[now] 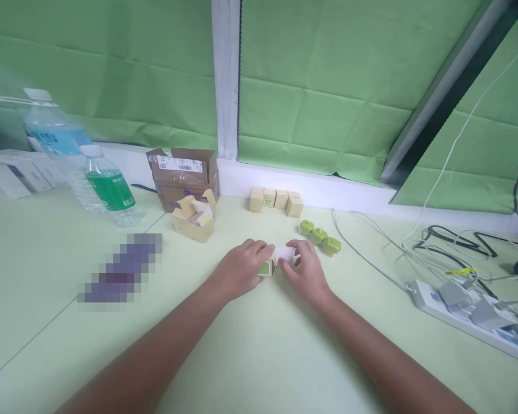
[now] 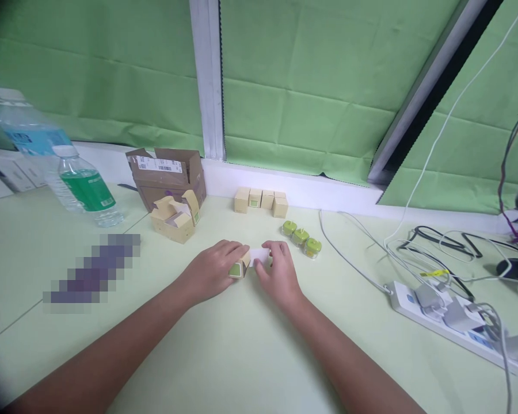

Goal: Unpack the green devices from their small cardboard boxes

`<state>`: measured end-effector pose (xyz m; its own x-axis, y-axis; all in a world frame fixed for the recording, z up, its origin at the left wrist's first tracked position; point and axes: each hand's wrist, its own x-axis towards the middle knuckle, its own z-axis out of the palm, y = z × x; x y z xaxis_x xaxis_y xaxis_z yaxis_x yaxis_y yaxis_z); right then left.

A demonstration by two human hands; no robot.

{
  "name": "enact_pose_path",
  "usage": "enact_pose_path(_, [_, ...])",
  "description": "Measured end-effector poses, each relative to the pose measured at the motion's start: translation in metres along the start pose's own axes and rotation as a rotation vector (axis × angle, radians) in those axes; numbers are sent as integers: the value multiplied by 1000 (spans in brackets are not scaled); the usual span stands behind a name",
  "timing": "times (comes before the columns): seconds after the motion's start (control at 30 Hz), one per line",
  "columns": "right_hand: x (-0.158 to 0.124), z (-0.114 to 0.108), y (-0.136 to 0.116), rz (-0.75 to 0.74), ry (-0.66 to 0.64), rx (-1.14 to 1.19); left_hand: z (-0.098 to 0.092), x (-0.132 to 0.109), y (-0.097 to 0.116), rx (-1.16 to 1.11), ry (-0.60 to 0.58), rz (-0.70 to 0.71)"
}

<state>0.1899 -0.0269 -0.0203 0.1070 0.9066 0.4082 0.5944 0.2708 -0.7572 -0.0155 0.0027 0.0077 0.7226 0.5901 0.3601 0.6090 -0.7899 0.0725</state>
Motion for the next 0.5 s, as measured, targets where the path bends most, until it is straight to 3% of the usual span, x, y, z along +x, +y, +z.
enact_pose_path(0.27, [-3,2,-3,17,112,66,-16,1,11,118,31,-10])
enact_pose_path(0.4, [-1,2,-4,98,-56,172,-23,1,13,91,68,-35])
enact_pose_path(0.5, [1,2,-8,371,-211,558,-27,0,11,20,96,9])
